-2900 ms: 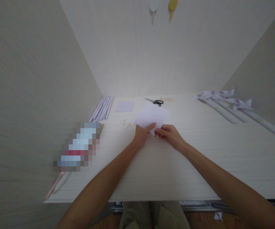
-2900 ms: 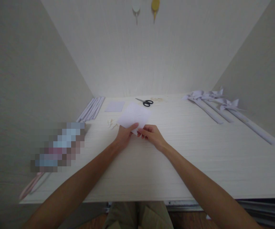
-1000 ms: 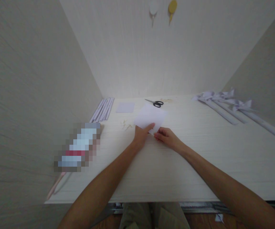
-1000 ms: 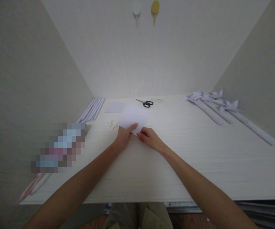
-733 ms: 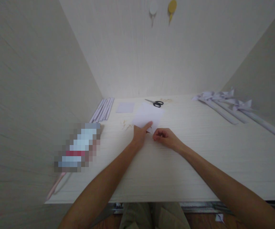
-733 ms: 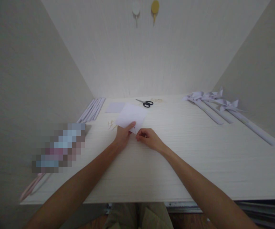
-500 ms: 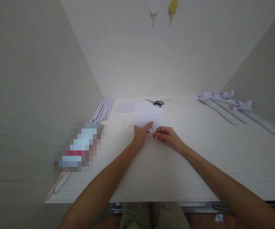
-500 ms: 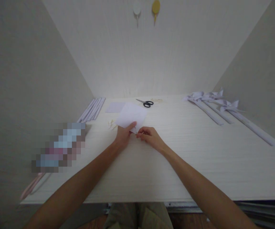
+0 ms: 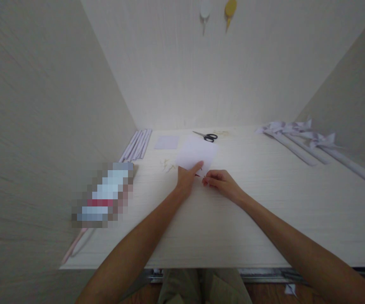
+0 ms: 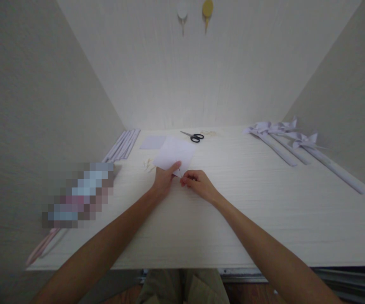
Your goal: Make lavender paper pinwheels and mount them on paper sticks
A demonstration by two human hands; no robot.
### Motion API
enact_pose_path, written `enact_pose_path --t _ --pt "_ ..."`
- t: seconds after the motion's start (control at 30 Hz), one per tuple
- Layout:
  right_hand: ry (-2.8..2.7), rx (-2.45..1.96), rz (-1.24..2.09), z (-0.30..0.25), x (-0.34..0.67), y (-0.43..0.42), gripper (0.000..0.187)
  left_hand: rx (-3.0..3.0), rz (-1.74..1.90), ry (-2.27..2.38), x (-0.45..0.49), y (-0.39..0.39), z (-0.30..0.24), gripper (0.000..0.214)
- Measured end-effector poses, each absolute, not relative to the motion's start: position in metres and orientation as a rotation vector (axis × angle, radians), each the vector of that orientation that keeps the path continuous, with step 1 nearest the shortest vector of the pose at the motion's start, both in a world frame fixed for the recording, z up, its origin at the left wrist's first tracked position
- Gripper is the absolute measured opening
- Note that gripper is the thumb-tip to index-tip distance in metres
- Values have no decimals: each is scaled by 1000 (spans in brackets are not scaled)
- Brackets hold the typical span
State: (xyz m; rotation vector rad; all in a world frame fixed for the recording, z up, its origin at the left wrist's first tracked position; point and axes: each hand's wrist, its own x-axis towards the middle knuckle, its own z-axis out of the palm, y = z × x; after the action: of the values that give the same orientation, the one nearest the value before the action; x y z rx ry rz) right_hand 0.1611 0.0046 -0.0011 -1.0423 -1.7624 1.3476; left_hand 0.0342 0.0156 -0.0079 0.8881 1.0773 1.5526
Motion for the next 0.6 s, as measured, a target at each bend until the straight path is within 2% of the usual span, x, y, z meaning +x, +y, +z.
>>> enact_pose_path --t 0.6 --pt "-1753 -1037 1374 -3 161 4 11 836 1610 1094 33 18 -10 29"
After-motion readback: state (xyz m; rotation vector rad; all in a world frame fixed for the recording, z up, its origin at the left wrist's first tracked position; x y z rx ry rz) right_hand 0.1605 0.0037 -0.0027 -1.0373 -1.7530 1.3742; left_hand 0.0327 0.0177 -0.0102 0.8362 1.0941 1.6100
